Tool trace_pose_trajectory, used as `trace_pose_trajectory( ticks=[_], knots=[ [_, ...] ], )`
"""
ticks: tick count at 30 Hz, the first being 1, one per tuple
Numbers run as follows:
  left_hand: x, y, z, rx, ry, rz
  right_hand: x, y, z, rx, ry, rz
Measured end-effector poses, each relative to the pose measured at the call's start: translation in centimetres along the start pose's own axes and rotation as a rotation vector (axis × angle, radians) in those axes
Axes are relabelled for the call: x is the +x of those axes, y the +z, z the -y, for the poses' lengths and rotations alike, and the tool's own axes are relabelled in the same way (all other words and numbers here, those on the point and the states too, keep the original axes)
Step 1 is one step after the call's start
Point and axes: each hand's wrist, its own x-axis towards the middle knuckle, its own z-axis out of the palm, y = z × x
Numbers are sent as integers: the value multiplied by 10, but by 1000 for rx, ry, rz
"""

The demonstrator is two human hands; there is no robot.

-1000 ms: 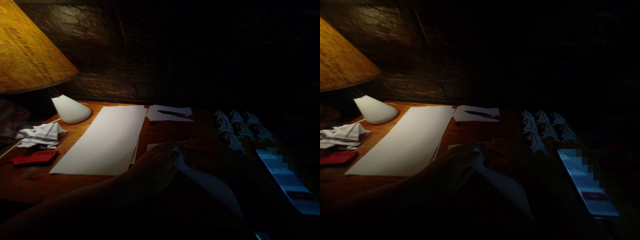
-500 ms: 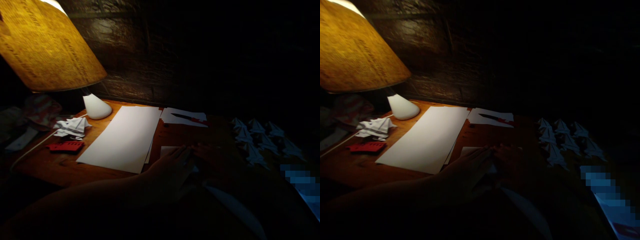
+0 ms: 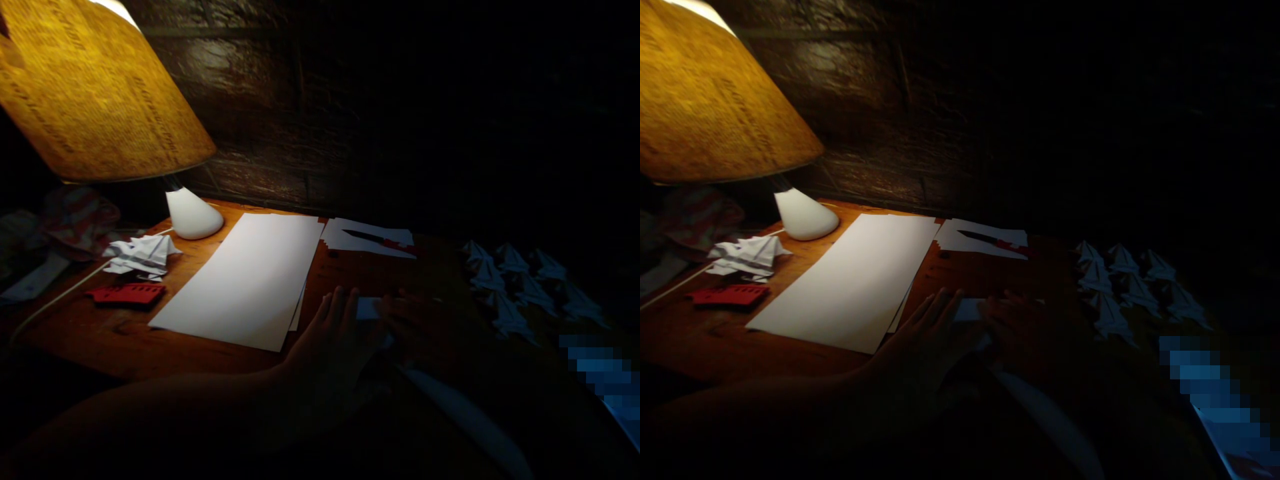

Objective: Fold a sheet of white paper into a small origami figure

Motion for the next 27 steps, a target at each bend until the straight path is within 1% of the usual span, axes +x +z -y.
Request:
trace_pose_trajectory(
  ticks=[5, 8, 13, 17, 20, 23, 25, 27],
  knots=[
    [-2, 2, 0, 44, 1, 57, -4, 7, -6, 7, 12, -43],
    [-3, 3, 0, 45, -5, 62, -4, 9, -7, 38, 20, -75],
    [-7, 3, -1, 109, -50, 42, -2, 7, -6, 22, 25, -33],
    [-9, 2, -2, 159, -29, 36, -2, 5, -7, 48, 60, -35],
    [-9, 2, -1, 201, -10, 48, -5, 5, -12, 90, 30, -64],
    [-9, 4, -1, 209, 8, 49, -7, 3, -18, 140, -43, -84],
    [-9, 3, -1, 194, 24, 44, -4, 0, -17, 156, -98, -87],
    [-8, 1, -1, 172, 30, 25, 4, -5, -10, 131, -129, -52]
  ],
)
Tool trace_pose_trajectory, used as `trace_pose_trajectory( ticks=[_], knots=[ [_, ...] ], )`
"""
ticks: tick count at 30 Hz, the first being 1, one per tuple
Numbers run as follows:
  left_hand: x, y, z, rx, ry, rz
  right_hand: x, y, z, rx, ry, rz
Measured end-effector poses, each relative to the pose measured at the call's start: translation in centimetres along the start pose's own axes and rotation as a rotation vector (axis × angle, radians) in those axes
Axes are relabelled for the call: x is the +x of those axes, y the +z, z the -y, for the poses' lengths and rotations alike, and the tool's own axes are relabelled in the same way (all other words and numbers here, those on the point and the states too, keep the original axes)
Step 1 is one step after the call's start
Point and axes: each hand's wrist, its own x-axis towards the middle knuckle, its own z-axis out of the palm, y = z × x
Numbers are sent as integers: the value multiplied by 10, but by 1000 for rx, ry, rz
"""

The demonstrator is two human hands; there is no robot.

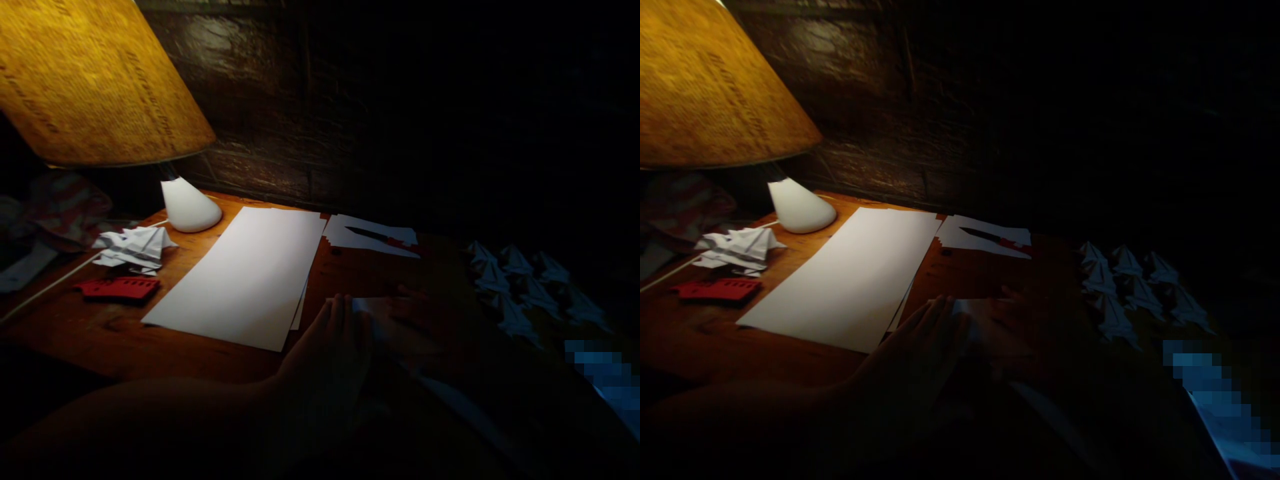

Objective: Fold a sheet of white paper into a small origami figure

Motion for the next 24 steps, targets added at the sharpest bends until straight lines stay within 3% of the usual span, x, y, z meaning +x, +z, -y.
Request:
trace_pose_trajectory(
  ticks=[2, 4, 9, 17, 24],
  knots=[
    [2, -5, 0, -37, -10, -18, 15, -3, 10, -39, 12, 154],
    [5, -11, 2, -80, -20, -15, 31, -5, 22, -41, 15, 208],
    [9, -19, 8, -110, -14, -7, 49, -13, 38, -90, 12, 242],
    [7, -14, 11, 7, 13, -12, 14, -22, 26, -200, 143, 66],
    [9, -18, 11, -15, -32, 21, -9, -42, 24, -259, 282, 37]
  ],
)
